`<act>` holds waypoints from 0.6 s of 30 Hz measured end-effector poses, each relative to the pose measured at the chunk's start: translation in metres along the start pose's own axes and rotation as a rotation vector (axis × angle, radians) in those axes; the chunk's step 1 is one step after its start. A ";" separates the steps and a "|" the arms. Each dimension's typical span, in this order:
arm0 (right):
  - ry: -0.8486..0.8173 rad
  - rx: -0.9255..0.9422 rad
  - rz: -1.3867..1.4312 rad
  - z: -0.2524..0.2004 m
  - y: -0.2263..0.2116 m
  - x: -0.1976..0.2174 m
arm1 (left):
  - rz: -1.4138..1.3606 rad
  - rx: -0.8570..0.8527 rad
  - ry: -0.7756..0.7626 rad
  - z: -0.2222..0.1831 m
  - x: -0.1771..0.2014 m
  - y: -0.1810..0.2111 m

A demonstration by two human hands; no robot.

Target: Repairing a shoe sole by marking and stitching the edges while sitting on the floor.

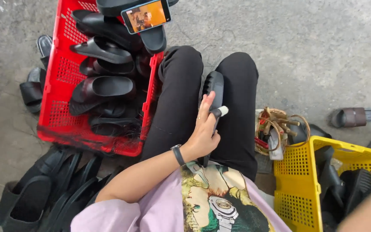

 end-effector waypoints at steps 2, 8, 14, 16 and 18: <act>0.046 0.019 -0.244 0.008 0.057 -0.135 | -0.023 -0.002 -0.024 0.002 0.008 0.006; -0.435 0.147 -1.413 -0.008 0.184 -0.252 | -0.120 0.225 -0.281 -0.027 0.054 0.041; -0.360 0.272 -1.326 -0.016 0.198 -0.250 | 0.548 0.131 -0.436 -0.066 0.061 0.023; -0.339 0.271 -1.302 -0.019 0.197 -0.248 | 0.725 0.010 -0.422 -0.061 0.065 0.023; -0.322 0.245 -1.260 -0.020 0.199 -0.246 | 0.492 0.272 -0.635 -0.058 0.074 0.019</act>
Point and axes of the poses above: each hand's wrist, its own z-axis towards the middle knuckle, its own x-axis out of the back of the hand, y = z × x, the point moved 2 cm from there along z, towards the middle knuckle, and after that the axes turned 2 degrees about -x, right-handed, at the moved point
